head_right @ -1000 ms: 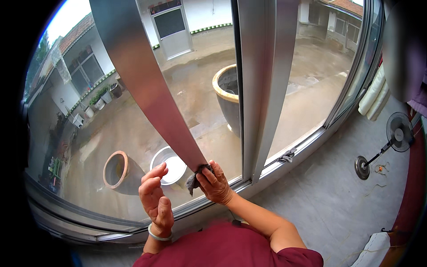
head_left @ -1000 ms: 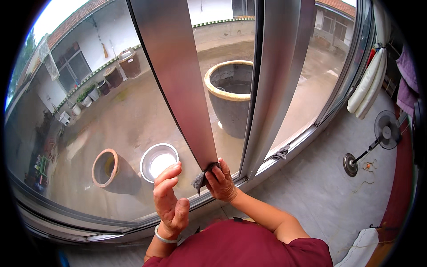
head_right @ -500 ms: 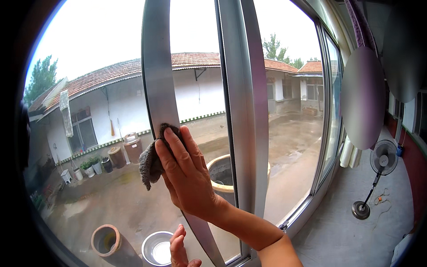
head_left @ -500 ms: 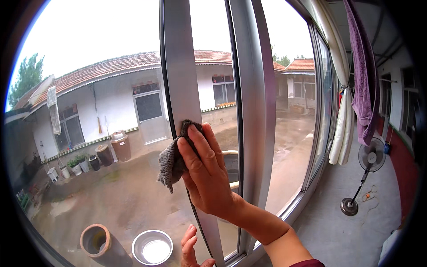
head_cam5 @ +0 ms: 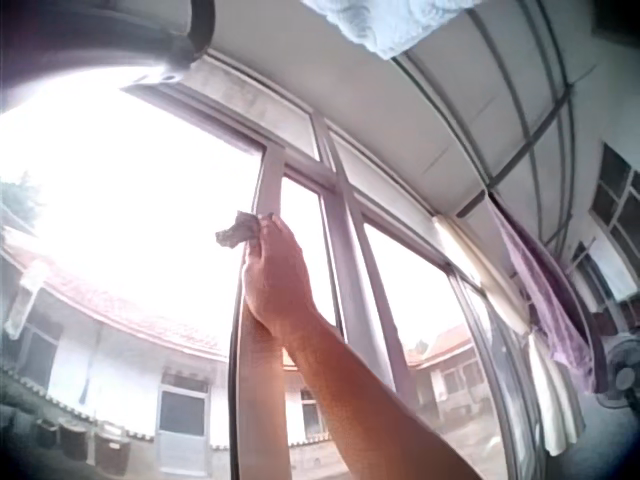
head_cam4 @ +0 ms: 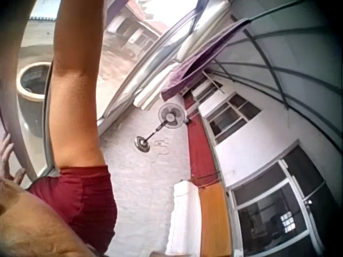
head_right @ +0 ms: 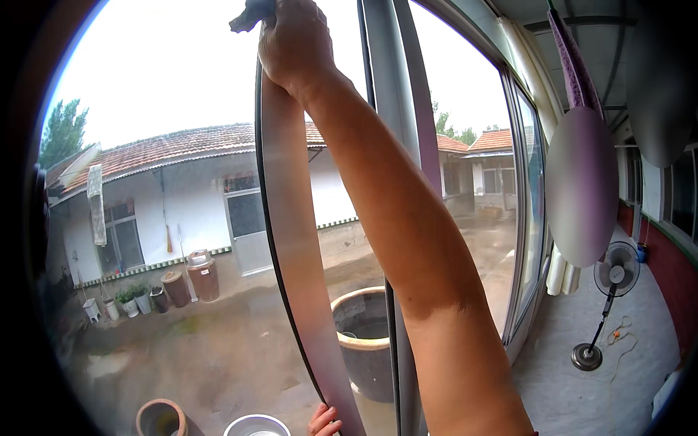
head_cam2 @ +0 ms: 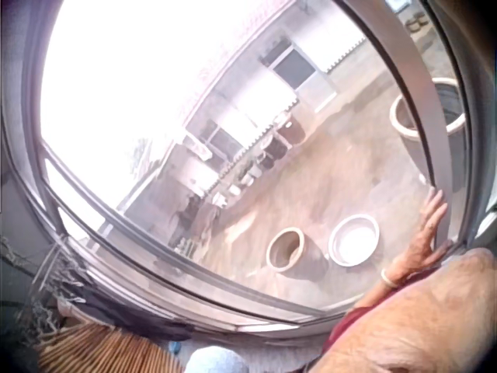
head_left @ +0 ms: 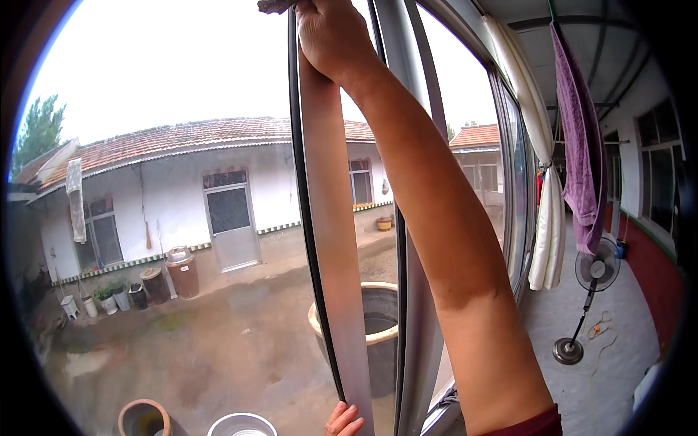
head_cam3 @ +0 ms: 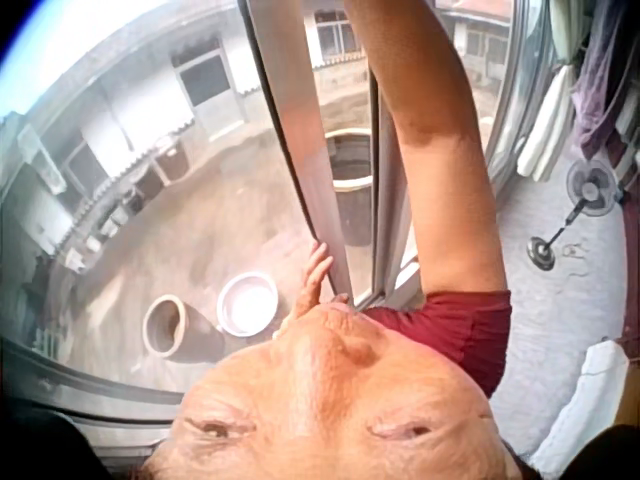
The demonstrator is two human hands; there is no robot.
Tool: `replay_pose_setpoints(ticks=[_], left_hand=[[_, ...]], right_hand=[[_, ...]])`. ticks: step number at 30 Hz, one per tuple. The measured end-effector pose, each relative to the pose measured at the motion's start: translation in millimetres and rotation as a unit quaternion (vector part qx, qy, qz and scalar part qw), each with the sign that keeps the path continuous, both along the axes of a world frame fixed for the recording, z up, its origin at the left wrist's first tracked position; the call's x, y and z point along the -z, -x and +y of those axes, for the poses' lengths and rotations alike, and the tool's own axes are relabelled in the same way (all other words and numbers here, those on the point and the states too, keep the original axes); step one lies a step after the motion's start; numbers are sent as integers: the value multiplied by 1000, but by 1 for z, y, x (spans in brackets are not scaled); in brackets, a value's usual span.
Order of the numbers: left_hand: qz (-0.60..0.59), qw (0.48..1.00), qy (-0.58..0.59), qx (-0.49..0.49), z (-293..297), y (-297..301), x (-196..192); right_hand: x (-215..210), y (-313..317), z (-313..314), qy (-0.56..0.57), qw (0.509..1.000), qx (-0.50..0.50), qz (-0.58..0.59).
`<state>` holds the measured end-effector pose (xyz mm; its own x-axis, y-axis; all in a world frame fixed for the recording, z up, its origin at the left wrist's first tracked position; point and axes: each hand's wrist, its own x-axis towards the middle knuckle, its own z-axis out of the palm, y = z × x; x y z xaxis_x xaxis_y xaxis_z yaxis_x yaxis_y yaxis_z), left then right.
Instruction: The person wipes the metal frame and glass of a sliding window using a gray cloth. They systematically clean the vertical and horizontal sections of the frame, moving from the top to the bottom and across the width of the window.
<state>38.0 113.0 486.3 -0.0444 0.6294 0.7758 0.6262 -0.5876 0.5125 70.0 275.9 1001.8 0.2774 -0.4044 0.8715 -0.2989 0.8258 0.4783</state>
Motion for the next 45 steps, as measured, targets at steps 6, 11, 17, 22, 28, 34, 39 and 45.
replay_pose_setpoints(ticks=[6, 11, 17, 22, 28, 34, 39, 45], left_hand=[[-9, 1000, 22, 21, -3, 5, -2], [-23, 999, 29, 17, -5, 6, -3], [29, 999, 22, -25, -4, 2, -3], [36, 999, 9, -33, -1, -1, -1], [38, 999, 11, -34, -5, -2, -8], [63, 997, 1, -33, 3, 0, 2], [0, 998, -56, 29, 9, 6, 4], [-77, 992, -94, 30, 1, 9, 20]], right_hand=[[-99, 17, 6, 167, 969, 166, 81], [-69, 25, 8, 44, 973, 129, 185], [7, 4, 4, -82, 984, 49, 152], [58, 12, 21, -35, 973, 148, 171], [154, 5, 17, -39, 987, 119, 99], [256, -28, 10, 21, 984, 170, -51], [335, -23, 16, 54, 979, 177, -81], [454, -25, -10, 154, 972, 126, -127]])
